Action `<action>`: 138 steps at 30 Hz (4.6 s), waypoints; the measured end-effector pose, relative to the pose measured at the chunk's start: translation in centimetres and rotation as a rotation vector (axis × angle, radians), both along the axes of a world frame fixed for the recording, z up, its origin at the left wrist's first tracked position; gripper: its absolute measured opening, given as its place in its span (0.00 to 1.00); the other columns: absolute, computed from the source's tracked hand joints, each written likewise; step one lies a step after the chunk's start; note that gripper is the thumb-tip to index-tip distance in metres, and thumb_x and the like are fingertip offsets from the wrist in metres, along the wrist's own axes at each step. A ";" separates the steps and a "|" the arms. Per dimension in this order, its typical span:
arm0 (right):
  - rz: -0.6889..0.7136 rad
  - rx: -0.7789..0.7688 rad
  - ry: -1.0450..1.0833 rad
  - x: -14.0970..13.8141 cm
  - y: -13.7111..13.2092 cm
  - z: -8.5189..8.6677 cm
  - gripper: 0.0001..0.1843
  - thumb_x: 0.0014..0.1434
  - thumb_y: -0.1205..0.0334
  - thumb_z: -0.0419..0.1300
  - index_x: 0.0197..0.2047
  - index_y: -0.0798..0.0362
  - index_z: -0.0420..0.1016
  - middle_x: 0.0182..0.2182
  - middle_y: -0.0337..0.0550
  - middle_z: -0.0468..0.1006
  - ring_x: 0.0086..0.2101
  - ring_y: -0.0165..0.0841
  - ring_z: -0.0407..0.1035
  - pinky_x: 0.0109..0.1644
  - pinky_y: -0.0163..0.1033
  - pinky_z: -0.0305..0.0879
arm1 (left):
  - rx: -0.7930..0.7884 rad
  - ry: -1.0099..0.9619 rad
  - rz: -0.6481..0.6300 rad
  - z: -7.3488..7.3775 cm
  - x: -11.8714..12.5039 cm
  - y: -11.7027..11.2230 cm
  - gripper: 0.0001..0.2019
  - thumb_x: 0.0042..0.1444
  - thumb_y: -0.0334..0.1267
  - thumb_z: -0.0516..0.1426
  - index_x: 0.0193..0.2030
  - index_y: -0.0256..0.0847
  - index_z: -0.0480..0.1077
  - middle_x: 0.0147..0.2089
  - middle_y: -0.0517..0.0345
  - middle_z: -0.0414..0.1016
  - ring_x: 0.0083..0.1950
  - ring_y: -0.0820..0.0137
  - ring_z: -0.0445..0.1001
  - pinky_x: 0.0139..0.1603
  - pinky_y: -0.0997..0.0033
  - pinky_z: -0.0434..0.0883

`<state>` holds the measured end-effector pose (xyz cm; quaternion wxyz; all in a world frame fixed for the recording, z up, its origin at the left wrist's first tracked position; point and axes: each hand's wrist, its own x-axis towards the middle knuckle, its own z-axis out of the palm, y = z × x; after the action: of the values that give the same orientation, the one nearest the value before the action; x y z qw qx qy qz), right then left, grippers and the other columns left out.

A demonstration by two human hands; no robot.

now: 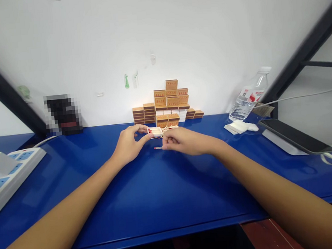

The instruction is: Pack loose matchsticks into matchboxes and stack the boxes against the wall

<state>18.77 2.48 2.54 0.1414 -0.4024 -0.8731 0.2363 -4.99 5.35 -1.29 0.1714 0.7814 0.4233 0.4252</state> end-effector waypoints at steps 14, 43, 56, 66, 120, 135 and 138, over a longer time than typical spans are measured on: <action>-0.173 0.420 0.092 0.3 0.9 -0.6 0.06 0.68 0.62 0.60 0.37 0.54 0.72 0.36 0.44 0.74 0.35 0.34 0.66 0.39 0.38 0.58 | 0.009 0.028 -0.106 0.3 1.0 -1.6 0.13 0.62 0.46 0.66 0.50 0.45 0.78 0.49 0.57 0.84 0.50 0.64 0.79 0.52 0.62 0.74; -1.115 -0.151 0.188 11.4 12.6 -0.2 0.20 0.59 0.50 0.70 0.25 0.55 0.73 0.13 0.36 0.64 0.15 0.28 0.55 0.18 0.34 0.48 | 0.014 -0.007 -0.032 -0.1 1.4 -1.9 0.12 0.62 0.49 0.66 0.49 0.49 0.79 0.46 0.58 0.82 0.47 0.64 0.80 0.50 0.61 0.76; -0.877 0.142 0.631 8.9 3.3 1.2 0.18 0.65 0.46 0.60 0.36 0.53 0.76 0.26 0.41 0.75 0.22 0.30 0.64 0.25 0.36 0.61 | 0.034 -0.171 0.030 0.5 2.0 -2.8 0.13 0.62 0.48 0.66 0.49 0.47 0.79 0.47 0.58 0.85 0.46 0.64 0.82 0.50 0.61 0.76; -0.408 -0.374 0.783 4.1 0.0 -0.6 0.21 0.60 0.42 0.67 0.32 0.52 0.71 0.21 0.35 0.70 0.19 0.24 0.56 0.20 0.31 0.50 | -0.049 -0.201 -0.010 1.0 2.1 -3.2 0.15 0.61 0.49 0.66 0.50 0.45 0.78 0.49 0.55 0.86 0.50 0.60 0.84 0.51 0.61 0.79; -0.349 0.298 0.202 3.9 -0.2 -2.2 0.21 0.76 0.50 0.48 0.55 0.51 0.77 0.50 0.52 0.83 0.47 0.44 0.77 0.52 0.48 0.67 | 0.097 0.069 0.313 4.8 -4.3 7.4 0.19 0.63 0.52 0.61 0.51 0.39 0.80 0.49 0.46 0.83 0.46 0.59 0.80 0.49 0.60 0.75; -0.578 0.471 -0.140 6.5 1.6 -1.3 0.20 0.75 0.52 0.52 0.37 0.51 0.78 0.38 0.46 0.85 0.37 0.38 0.77 0.36 0.40 0.58 | 0.145 0.100 0.504 3.5 -1.9 9.9 0.21 0.57 0.51 0.65 0.50 0.37 0.80 0.40 0.51 0.82 0.35 0.64 0.74 0.44 0.63 0.70; -0.626 0.502 -0.191 8.2 2.3 -0.5 0.13 0.74 0.58 0.54 0.40 0.51 0.78 0.42 0.47 0.85 0.39 0.38 0.77 0.38 0.40 0.58 | 0.212 0.083 0.533 3.7 -1.2 7.8 0.17 0.64 0.49 0.60 0.46 0.38 0.81 0.42 0.51 0.82 0.36 0.64 0.73 0.45 0.62 0.69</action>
<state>26.96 4.76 2.04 0.2184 -0.6218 -0.7481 -0.0769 -6.15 13.11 2.44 -0.0465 0.6731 0.5735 0.4647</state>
